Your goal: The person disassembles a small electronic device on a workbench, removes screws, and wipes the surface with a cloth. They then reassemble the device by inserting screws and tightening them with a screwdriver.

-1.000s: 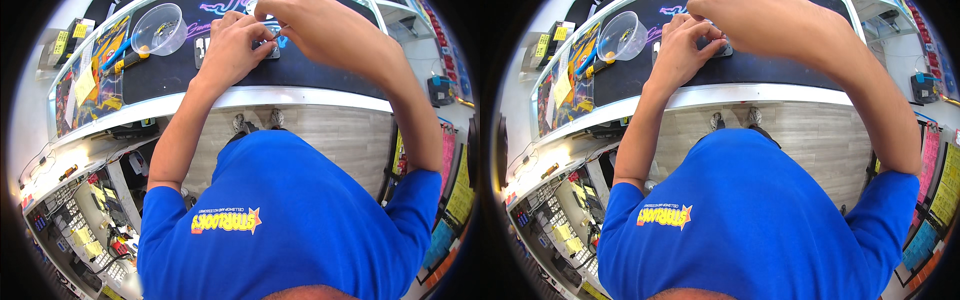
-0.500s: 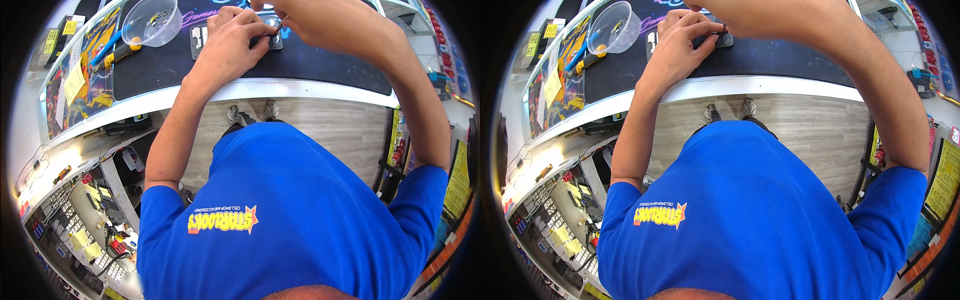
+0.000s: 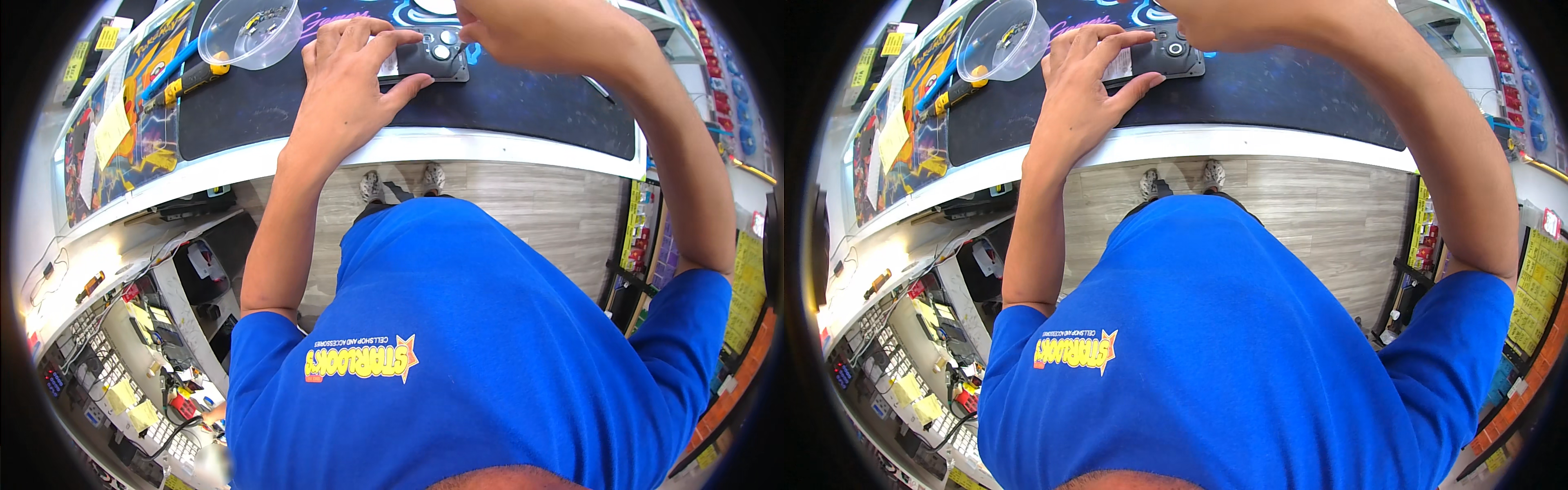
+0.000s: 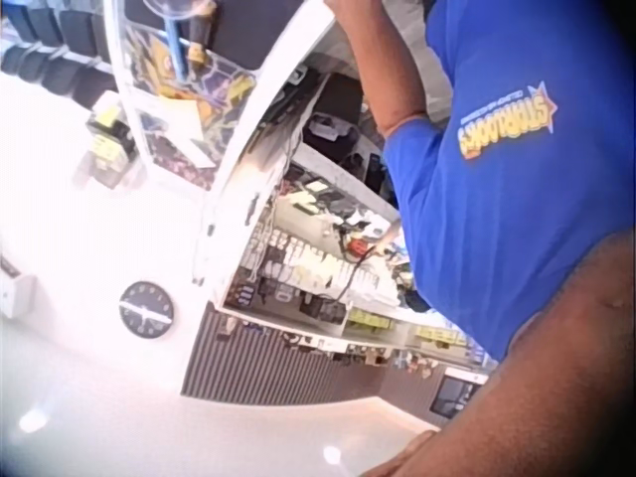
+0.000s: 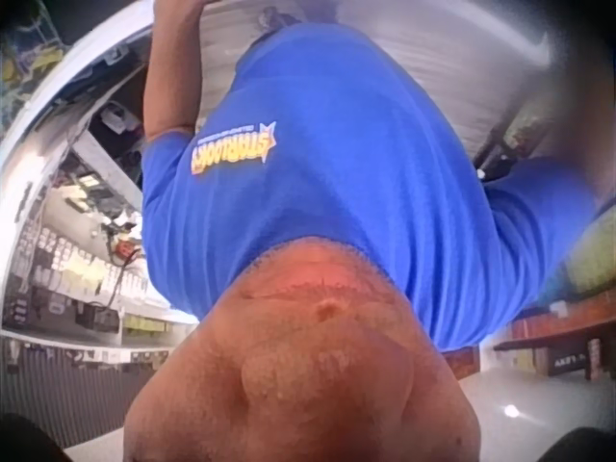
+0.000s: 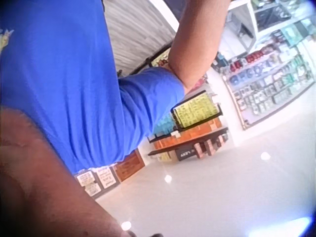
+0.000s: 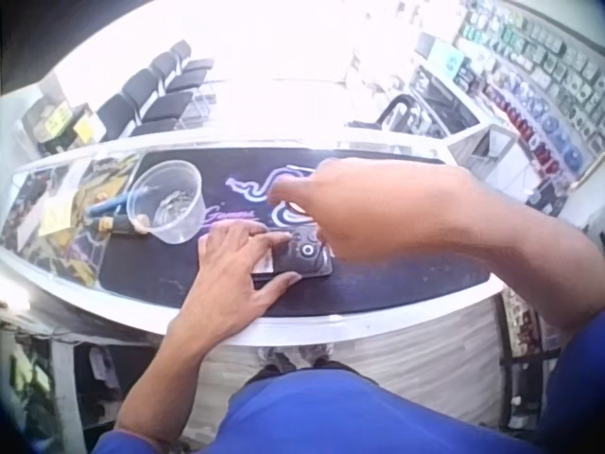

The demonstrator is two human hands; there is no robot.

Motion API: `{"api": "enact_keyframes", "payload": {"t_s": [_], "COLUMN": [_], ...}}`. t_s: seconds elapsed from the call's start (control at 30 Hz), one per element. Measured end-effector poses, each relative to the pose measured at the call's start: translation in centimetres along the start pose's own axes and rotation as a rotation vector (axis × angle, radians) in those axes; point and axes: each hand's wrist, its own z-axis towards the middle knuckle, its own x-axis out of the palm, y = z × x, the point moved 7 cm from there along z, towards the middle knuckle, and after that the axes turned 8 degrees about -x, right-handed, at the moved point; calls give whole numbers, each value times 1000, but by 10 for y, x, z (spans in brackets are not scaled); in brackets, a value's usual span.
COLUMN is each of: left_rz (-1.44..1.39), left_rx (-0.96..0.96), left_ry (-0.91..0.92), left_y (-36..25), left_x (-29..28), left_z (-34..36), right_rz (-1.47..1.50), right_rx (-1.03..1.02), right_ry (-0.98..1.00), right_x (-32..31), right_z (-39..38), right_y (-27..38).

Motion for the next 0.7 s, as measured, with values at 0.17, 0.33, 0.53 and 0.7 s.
{"api": "enact_keyframes", "payload": {"t_s": [0.17, 0.33, 0.53, 0.7], "left_rz": [-29, -31, -40, -30], "left_rx": [-4, -1, -7, -2], "left_ry": [-15, -20, -15, -11], "left_y": [3, 3, 2, 0], "left_x": [2, 3, 2, 1], "left_z": [-2, -3, -3, -3], "right_rz": [-6, -6, 62, 114], "right_rx": [-117, -87, -63, -36], "right_ry": [-87, -249, -77, -35], "right_x": [-11, -17, -5, -3], "right_z": [-10, -10, 0, -1], "right_y": [27, 34, 15, 8]}}
